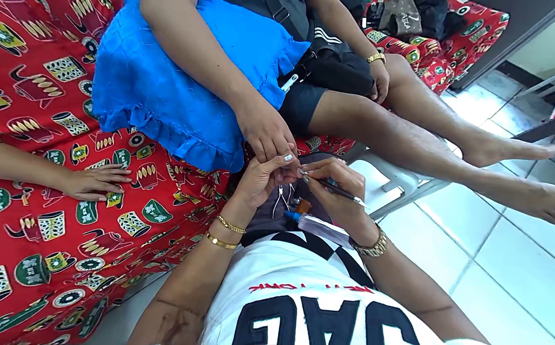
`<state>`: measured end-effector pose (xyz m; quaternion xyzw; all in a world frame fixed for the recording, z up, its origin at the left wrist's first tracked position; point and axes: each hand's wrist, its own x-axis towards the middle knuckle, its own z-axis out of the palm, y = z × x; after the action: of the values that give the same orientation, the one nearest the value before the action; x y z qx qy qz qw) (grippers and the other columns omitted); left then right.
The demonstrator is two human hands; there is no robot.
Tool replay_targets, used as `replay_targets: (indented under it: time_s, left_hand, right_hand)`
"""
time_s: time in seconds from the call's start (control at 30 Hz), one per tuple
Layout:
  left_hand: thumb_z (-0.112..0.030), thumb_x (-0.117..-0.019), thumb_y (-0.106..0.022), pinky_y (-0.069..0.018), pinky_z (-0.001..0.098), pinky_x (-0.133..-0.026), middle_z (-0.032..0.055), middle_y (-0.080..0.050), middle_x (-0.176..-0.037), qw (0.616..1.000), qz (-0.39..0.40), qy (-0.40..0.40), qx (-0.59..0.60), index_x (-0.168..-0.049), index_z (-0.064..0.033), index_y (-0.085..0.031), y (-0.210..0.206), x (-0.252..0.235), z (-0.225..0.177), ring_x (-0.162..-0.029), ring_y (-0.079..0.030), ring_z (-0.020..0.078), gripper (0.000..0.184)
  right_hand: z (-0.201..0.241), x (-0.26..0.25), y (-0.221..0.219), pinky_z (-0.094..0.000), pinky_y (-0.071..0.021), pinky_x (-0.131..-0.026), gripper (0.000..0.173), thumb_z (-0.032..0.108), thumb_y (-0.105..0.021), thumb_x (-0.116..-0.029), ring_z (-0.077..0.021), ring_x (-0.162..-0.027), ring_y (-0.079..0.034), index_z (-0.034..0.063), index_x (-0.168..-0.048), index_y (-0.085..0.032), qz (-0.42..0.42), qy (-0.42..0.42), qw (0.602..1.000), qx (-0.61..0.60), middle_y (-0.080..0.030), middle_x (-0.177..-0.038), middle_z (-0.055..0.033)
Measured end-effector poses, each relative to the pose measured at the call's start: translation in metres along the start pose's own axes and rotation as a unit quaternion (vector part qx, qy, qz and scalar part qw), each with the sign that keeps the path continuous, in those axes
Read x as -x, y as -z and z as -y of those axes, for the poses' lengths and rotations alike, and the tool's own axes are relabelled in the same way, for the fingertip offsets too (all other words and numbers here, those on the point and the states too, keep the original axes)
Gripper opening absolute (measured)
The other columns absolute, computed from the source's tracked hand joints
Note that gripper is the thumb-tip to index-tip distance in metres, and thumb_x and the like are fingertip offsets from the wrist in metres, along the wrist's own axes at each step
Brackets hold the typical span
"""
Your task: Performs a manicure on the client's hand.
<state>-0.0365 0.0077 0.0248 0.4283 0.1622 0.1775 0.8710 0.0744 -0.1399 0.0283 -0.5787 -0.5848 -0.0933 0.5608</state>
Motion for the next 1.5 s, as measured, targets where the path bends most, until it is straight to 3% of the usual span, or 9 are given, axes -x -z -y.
replay_targets:
  time_s: [0.4, 0.53, 0.67, 0.8, 1.33, 1.5]
  left_hand:
    - [-0.009, -0.1018, -0.058, -0.0597, 0.0212, -0.064, 0.0063, -0.073, -0.086, 1.0, -0.003, 0.0, -0.003, -0.118, -0.008, -0.066, 0.001, 0.0, -0.001, -0.066, -0.07, 0.0092, 0.019]
    - [-0.01, -0.1015, -0.059, -0.0593, 0.0206, -0.062, 0.0047, -0.072, -0.085, 1.0, -0.012, 0.001, -0.014, -0.12, -0.0093, -0.066, 0.0, 0.001, 0.001, -0.065, -0.069, 0.0081, 0.019]
    - [-0.011, -0.1024, -0.058, -0.0591, 0.0202, -0.063, 0.0051, -0.073, -0.085, 1.0, -0.009, 0.004, -0.013, -0.12, -0.0092, -0.065, 0.0, 0.0, 0.0, -0.065, -0.069, 0.0082, 0.019]
    - [-0.011, -0.1015, -0.059, -0.0588, 0.0203, -0.062, 0.0049, -0.073, -0.084, 1.0, -0.015, 0.005, -0.016, -0.119, -0.0096, -0.066, -0.001, 0.0, 0.002, -0.064, -0.069, 0.0078, 0.019]
    - [-0.011, -0.1018, -0.059, -0.0583, 0.0199, -0.061, 0.0052, -0.073, -0.085, 0.999, -0.023, 0.002, -0.022, -0.118, -0.01, -0.066, -0.003, 0.001, 0.002, -0.064, -0.068, 0.0077, 0.018]
    - [-0.011, -0.1014, -0.059, -0.0591, 0.0206, -0.061, 0.0049, -0.073, -0.084, 0.999, -0.03, 0.002, -0.03, -0.118, -0.0103, -0.066, -0.004, 0.001, 0.0, -0.063, -0.069, 0.0083, 0.018]
  right_hand:
    - [0.006, -0.001, 0.003, -0.0225, -0.0586, -0.08, 0.003, -0.003, -0.066, -0.0803, -0.0163, -0.092, -0.071, -0.0031, -0.078, -0.068, 0.025, 0.032, 0.998, 0.051, -0.072, -0.092, -0.015]
    - [0.001, -0.001, -0.001, -0.0204, -0.0575, -0.077, 0.003, -0.003, -0.067, -0.0824, -0.0143, -0.088, -0.07, -0.004, -0.082, -0.069, 0.017, 0.026, 0.998, 0.059, -0.071, -0.093, -0.0151]
    - [0.007, 0.0, 0.004, -0.0237, -0.0587, -0.082, 0.004, -0.002, -0.065, -0.0815, -0.0176, -0.094, -0.072, -0.0025, -0.077, -0.067, 0.035, 0.042, 0.997, 0.058, -0.072, -0.093, -0.0158]
    - [0.0, -0.001, 0.0, -0.0216, -0.0576, -0.077, 0.003, -0.003, -0.067, -0.0817, -0.0166, -0.088, -0.07, -0.0035, -0.08, -0.07, 0.017, 0.043, 0.996, 0.074, -0.071, -0.092, -0.0158]
    - [-0.003, 0.002, -0.002, -0.0252, -0.058, -0.074, 0.005, -0.002, -0.065, -0.083, -0.0197, -0.088, -0.071, -0.0028, -0.08, -0.069, 0.02, 0.088, 0.99, 0.106, -0.072, -0.092, -0.0168]
    - [0.004, 0.003, 0.002, -0.0266, -0.0588, -0.078, 0.007, -0.001, -0.064, -0.0844, -0.0214, -0.092, -0.072, -0.0023, -0.079, -0.068, 0.037, 0.09, 0.99, 0.103, -0.073, -0.094, -0.0174]
